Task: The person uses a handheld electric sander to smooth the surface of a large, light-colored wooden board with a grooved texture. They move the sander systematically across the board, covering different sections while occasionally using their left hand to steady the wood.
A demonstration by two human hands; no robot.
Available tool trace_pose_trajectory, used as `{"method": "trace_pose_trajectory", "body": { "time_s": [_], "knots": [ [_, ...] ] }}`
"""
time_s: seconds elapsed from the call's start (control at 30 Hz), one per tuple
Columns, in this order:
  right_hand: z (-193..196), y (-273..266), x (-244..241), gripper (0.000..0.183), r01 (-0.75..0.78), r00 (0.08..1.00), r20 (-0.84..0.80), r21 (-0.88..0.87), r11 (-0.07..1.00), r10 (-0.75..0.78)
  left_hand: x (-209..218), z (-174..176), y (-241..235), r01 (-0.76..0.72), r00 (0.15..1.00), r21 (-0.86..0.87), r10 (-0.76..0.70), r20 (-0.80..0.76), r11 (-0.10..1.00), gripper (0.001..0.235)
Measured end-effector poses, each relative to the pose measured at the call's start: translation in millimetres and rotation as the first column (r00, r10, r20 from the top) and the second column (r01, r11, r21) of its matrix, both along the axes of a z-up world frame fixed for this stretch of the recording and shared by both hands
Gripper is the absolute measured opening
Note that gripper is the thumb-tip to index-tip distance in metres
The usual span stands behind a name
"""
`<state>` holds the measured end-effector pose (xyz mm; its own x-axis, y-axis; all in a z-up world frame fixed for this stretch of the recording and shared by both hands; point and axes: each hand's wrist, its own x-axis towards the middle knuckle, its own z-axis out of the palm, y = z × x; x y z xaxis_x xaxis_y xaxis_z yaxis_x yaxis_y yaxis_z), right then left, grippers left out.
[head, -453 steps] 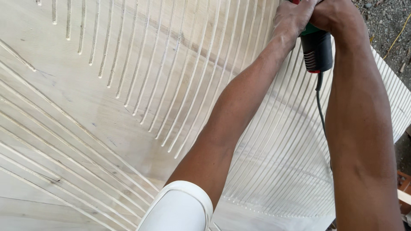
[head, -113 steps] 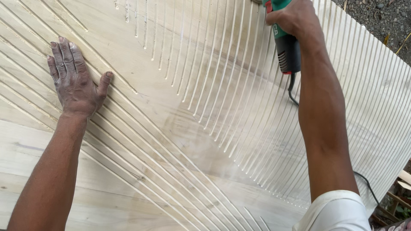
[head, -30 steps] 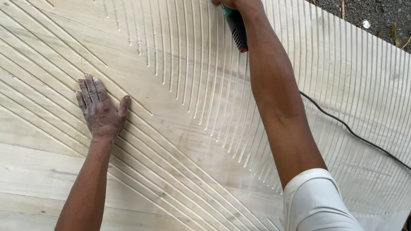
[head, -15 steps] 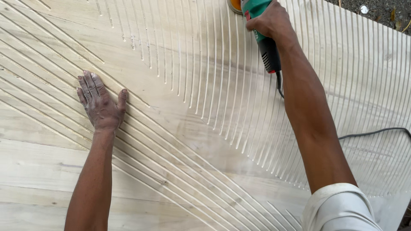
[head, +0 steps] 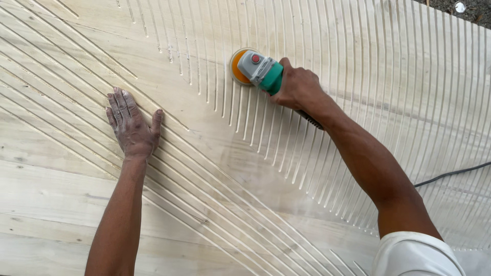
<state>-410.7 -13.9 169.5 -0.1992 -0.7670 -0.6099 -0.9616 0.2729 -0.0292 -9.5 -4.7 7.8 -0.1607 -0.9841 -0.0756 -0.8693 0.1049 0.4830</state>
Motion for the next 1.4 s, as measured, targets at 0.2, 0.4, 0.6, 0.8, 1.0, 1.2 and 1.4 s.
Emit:
{"method": "trace_pose_trajectory", "body": {
  "time_s": [0.2,0.4,0.6,0.8,1.0,1.2,1.4],
  "knots": [
    [-12.7,-104.7,-73.1,0.085,0.028,0.999,-0.022,-0.305,0.952,-0.036,2.2,-2.1,-0.2,0.0,1.0,0.009,0.0,0.002,1.0,0.099],
    [-23.1,-136.2,-86.0,0.053,0.066,0.995,-0.045,-0.362,0.93,-0.088,2.5,3.4,-1.8,-0.005,1.0,0.011,0.005,0.006,1.0,0.098],
    [-23.8,-56.2,-43.1,0.05,0.04,0.998,0.053,-0.256,0.966,-0.027,5.8,-8.2,3.1,-0.022,1.0,0.031,0.022,0.011,0.999,0.097],
    [-17.6,42.7,55.0,0.084,-0.065,0.998,-0.007,-0.136,0.989,0.065,-15.1,-22.3,56.6,-0.116,0.993,-0.078,0.116,0.004,0.99,0.086],
    [-9.1,163.2,156.8,0.069,-0.172,0.981,0.083,-0.048,0.984,0.176,-27.9,17.8,244.6,-0.146,0.903,0.094,0.172,-0.394,0.985,0.069],
    [-5.7,308.3,245.7,0.063,-0.322,0.923,0.214,-0.031,0.946,0.32,-24.2,94.3,466.4,-0.049,0.232,0.89,0.872,-0.431,0.453,0.071],
    [-6.2,403.8,274.0,0.055,-0.345,0.887,0.318,-0.022,0.938,0.334,-19.7,90.3,503.5,0.253,0.03,0.88,0.906,-0.422,0.401,0.076]
  ]
}}
